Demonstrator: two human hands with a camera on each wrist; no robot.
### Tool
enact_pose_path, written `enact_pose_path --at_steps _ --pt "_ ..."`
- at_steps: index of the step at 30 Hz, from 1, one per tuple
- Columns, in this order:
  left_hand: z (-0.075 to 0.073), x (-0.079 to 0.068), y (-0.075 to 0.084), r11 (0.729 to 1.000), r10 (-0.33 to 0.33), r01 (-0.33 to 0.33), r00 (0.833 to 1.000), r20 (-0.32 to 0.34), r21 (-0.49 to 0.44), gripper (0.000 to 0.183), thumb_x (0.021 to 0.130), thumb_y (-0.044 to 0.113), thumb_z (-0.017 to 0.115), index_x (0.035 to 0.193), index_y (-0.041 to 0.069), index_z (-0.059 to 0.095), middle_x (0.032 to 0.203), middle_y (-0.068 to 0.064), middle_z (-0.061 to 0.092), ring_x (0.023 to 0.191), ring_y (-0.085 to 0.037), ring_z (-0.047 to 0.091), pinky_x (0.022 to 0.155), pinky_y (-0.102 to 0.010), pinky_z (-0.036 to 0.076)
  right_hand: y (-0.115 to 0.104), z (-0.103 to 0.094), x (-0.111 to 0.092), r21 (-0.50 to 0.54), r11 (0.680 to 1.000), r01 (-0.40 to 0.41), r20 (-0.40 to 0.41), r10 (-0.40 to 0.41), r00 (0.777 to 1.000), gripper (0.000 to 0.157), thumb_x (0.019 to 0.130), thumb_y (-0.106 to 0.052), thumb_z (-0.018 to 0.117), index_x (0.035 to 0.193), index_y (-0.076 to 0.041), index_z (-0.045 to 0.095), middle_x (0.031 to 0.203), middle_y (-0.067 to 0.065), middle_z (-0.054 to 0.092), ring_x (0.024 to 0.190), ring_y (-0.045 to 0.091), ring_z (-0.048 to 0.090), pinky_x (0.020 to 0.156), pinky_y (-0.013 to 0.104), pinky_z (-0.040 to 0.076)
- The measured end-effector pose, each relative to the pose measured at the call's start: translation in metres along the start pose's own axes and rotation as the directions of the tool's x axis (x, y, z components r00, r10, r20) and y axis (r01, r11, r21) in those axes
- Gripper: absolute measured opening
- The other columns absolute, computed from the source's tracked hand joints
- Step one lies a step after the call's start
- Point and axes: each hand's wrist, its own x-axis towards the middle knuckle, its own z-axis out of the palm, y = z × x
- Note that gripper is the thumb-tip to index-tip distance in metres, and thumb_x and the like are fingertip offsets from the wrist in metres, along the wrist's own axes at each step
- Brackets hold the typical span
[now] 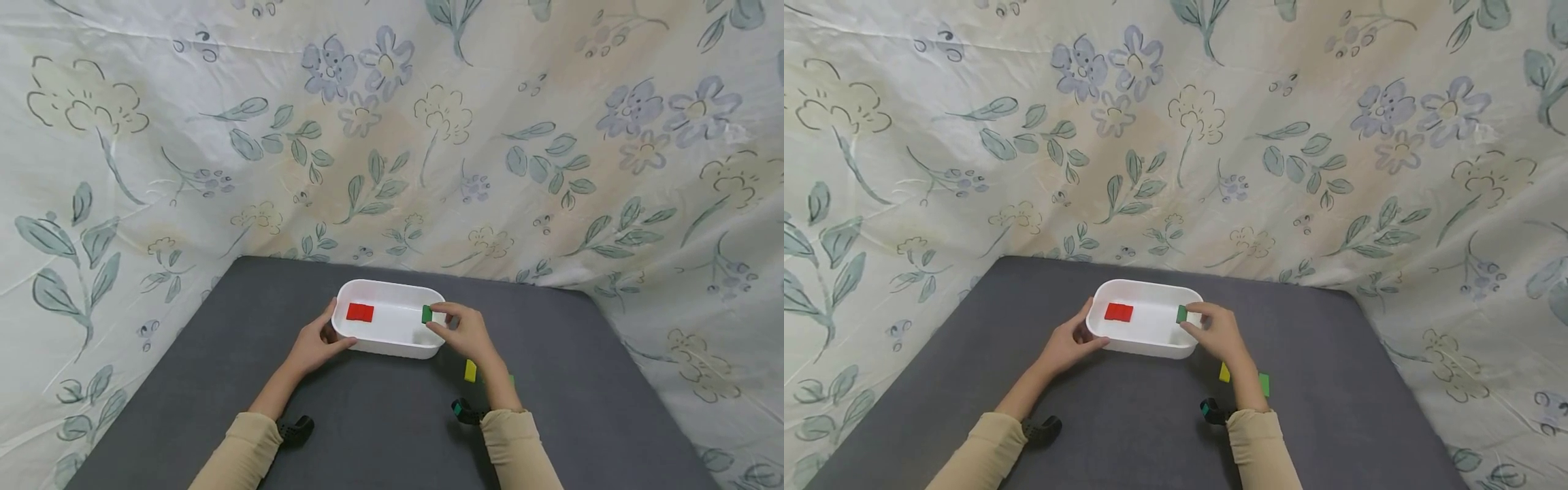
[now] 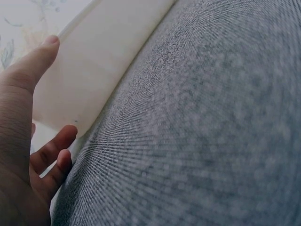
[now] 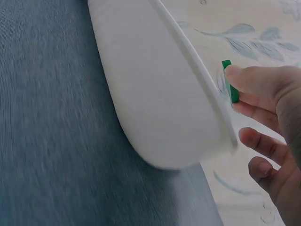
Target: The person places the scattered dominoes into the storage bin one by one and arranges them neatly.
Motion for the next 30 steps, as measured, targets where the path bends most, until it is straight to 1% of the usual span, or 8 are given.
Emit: enact_pose_path --at_steps 3,7,13,19,25,30 --pt "0.000 -0.001 0.001 1.000 -0.007 0.007 1.000 0.006 -0.007 0.105 0.087 0.036 0.089 0.169 0.011 0.028 0.092 -0.003 0.066 0.080 -0.016 0.057 0.069 -0.027 0.047 -0.006 0.010 0.006 -0.022 1.000 0.018 0.005 -0.018 1.000 0.035 0.089 -0.020 0.087 0.122 -0.009 0.081 0.121 0.009 0.077 0.083 0.021 0.062 0.054 0.027 0.038" --pt "0.000 -0.001 0.001 1.000 -0.009 0.009 1.000 0.006 -0.016 0.106 0.088 0.037 0.089 0.169 0.011 0.027 0.093 -0.004 0.066 0.081 -0.017 0.056 0.069 -0.028 0.046 -0.014 0.022 0.016 -0.045 0.998 0.044 0.009 -0.044 0.999 0.033 0.088 -0.017 0.088 0.120 -0.008 0.081 0.118 0.007 0.079 0.083 0.019 0.064 0.060 0.028 0.044" --pt "-0.001 -0.001 0.002 1.000 -0.014 0.014 1.000 0.009 -0.016 0.105 0.089 0.036 0.088 0.169 0.011 0.027 0.093 -0.004 0.066 0.081 -0.017 0.056 0.069 -0.028 0.047 -0.026 0.041 0.031 -0.080 0.996 0.046 0.062 -0.041 0.997 0.032 0.089 -0.018 0.088 0.119 -0.008 0.082 0.118 0.006 0.079 0.084 0.019 0.064 0.068 0.029 0.047" --pt "0.000 0.000 0.002 1.000 -0.019 0.020 1.000 0.010 -0.019 0.105 0.089 0.037 0.088 0.169 0.012 0.026 0.096 -0.004 0.066 0.082 -0.016 0.056 0.070 -0.028 0.047 -0.035 0.056 0.043 -0.092 0.995 0.048 0.092 -0.039 0.995 0.031 0.089 -0.019 0.087 0.117 -0.008 0.082 0.117 0.008 0.079 0.084 0.022 0.063 0.067 0.029 0.047" --pt "0.000 0.000 0.002 1.000 -0.023 0.023 1.000 0.017 -0.019 0.104 0.089 0.037 0.088 0.169 0.012 0.026 0.095 -0.003 0.066 0.083 -0.016 0.056 0.071 -0.028 0.048 -0.037 0.067 0.054 -0.121 0.992 0.046 0.119 -0.031 0.992 0.029 0.091 -0.019 0.085 0.117 -0.006 0.082 0.115 0.011 0.079 0.079 0.018 0.059 0.069 0.029 0.047" --pt "0.000 0.002 0.002 1.000 -0.014 0.014 1.000 0.016 -0.023 0.104 0.089 0.037 0.088 0.169 0.012 0.026 0.095 -0.004 0.066 0.082 -0.016 0.056 0.070 -0.028 0.048 -0.036 0.072 0.063 -0.157 0.987 0.034 0.157 -0.009 0.987 0.028 0.091 -0.019 0.084 0.116 -0.006 0.082 0.110 0.009 0.080 0.074 0.016 0.055 0.068 0.029 0.046"
